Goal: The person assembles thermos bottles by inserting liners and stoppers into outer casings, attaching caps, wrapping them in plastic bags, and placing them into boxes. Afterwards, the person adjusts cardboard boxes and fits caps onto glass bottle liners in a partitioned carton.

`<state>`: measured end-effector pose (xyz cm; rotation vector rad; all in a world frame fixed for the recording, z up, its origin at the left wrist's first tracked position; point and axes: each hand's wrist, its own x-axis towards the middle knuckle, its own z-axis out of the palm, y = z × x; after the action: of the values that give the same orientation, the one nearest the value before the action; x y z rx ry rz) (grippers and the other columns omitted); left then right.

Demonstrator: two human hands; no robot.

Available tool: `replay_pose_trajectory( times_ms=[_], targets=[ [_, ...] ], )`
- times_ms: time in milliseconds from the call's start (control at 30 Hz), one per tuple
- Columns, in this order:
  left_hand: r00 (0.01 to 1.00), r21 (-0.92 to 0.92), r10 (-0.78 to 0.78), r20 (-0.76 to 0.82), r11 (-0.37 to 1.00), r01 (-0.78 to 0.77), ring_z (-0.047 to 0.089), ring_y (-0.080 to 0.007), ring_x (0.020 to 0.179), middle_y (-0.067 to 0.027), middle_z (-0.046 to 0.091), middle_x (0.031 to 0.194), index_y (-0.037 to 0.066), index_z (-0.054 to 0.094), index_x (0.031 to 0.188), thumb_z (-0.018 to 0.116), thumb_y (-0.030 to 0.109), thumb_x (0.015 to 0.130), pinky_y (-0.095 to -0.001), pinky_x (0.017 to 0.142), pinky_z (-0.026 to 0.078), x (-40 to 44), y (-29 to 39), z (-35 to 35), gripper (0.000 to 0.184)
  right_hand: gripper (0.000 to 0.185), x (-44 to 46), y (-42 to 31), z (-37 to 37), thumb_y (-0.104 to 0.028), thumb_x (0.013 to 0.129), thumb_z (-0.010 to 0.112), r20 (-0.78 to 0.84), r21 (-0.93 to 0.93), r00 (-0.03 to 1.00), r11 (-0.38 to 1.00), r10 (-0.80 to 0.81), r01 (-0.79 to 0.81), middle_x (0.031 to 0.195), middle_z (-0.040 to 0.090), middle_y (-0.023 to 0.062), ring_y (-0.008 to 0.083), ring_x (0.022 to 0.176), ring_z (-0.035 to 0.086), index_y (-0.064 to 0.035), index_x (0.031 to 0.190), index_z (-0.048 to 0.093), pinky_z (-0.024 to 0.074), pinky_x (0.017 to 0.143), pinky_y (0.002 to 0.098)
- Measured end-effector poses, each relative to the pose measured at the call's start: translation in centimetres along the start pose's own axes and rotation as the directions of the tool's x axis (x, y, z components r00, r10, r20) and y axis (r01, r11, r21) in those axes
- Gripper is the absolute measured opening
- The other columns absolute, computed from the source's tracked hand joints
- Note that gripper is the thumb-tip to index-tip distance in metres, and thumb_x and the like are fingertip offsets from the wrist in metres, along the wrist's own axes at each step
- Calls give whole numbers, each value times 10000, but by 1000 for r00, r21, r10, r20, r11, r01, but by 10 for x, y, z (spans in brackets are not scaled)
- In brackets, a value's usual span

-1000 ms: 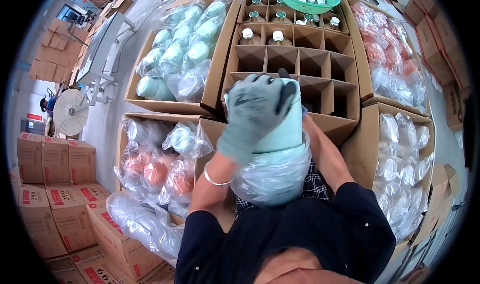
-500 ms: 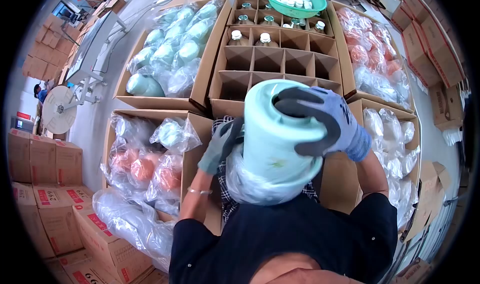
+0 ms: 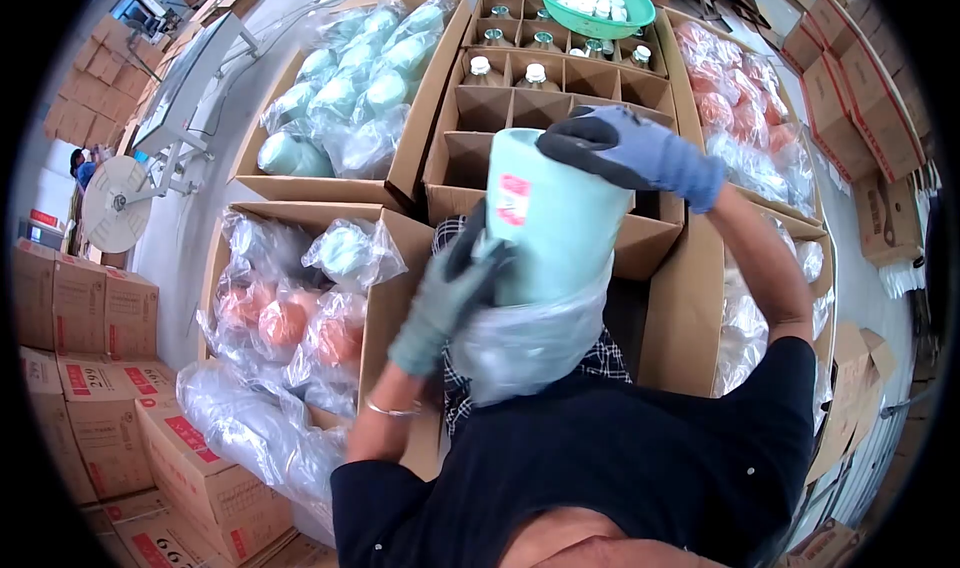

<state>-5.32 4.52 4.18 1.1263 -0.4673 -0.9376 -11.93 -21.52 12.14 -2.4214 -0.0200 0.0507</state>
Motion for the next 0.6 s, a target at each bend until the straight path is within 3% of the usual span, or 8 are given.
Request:
replay_pose_trajectory(
  times_ms=[67,133,233,333,400,467,533,600],
  targets=[
    [945,-68,-316,-79,948,311,606,-152,946,-100,556,1195,-33,453,1302,570,153,926,-279,834,510,21,-3,-60,435,417,-1,-4,-13,-331,861,568,75,53,969,971,-236,232,1069,629,158,276,941,612,-1,1110,627,485,826,372],
    [952,41,-267,-149,960,275,606,-111,864,-50,609,1000,29,523,1229,553,252,942,-247,755,517,37,-24,-93,364,344,0,-40,-24,-187,840,582,235,49,907,936,-350,348,1147,610,147,299,993,599,-28,1143,627,480,874,385],
    [979,204,-195,55,962,180,589,-87,839,-9,598,908,44,536,1212,549,306,944,-220,704,500,67,-74,-131,375,324,13,-33,-11,-246,833,599,187,-152,924,919,-335,364,1030,647,136,289,873,629,-59,1094,642,505,798,384],
    [933,150,-291,-211,934,325,571,-60,836,8,626,955,15,620,1146,579,340,929,-226,705,496,22,2,-33,393,327,12,-28,4,-363,836,616,39,-350,973,909,-226,226,943,649,122,256,820,642,-90,1013,651,521,789,369],
    [990,189,-130,-62,972,139,574,-62,841,3,636,966,12,620,1165,573,328,937,-227,703,493,19,-27,-43,394,304,21,-15,-2,-338,840,607,152,-122,984,990,91,-73,961,676,106,225,810,648,-85,989,684,504,765,343],
    [996,460,63,69,884,-88,593,-112,907,-60,616,1049,47,551,1247,506,323,965,-246,794,492,19,-28,-48,398,239,23,-5,-6,-230,846,619,166,106,981,987,101,-120,814,669,106,228,751,640,-38,974,683,495,713,354],
    [953,130,-255,-161,952,277,581,-81,845,-59,655,974,39,595,1226,552,260,944,-240,730,489,31,-25,-61,361,219,24,-2,-9,-201,849,621,183,220,976,972,-119,78,834,671,98,227,797,632,-41,985,685,489,731,355],
    [987,184,-135,91,976,116,574,-113,921,-69,631,999,10,561,1237,516,308,951,-265,782,481,42,-41,-94,415,243,32,0,-13,-235,834,651,228,230,913,930,-337,286,865,670,92,217,887,618,-57,995,687,479,763,354]
  ],
)
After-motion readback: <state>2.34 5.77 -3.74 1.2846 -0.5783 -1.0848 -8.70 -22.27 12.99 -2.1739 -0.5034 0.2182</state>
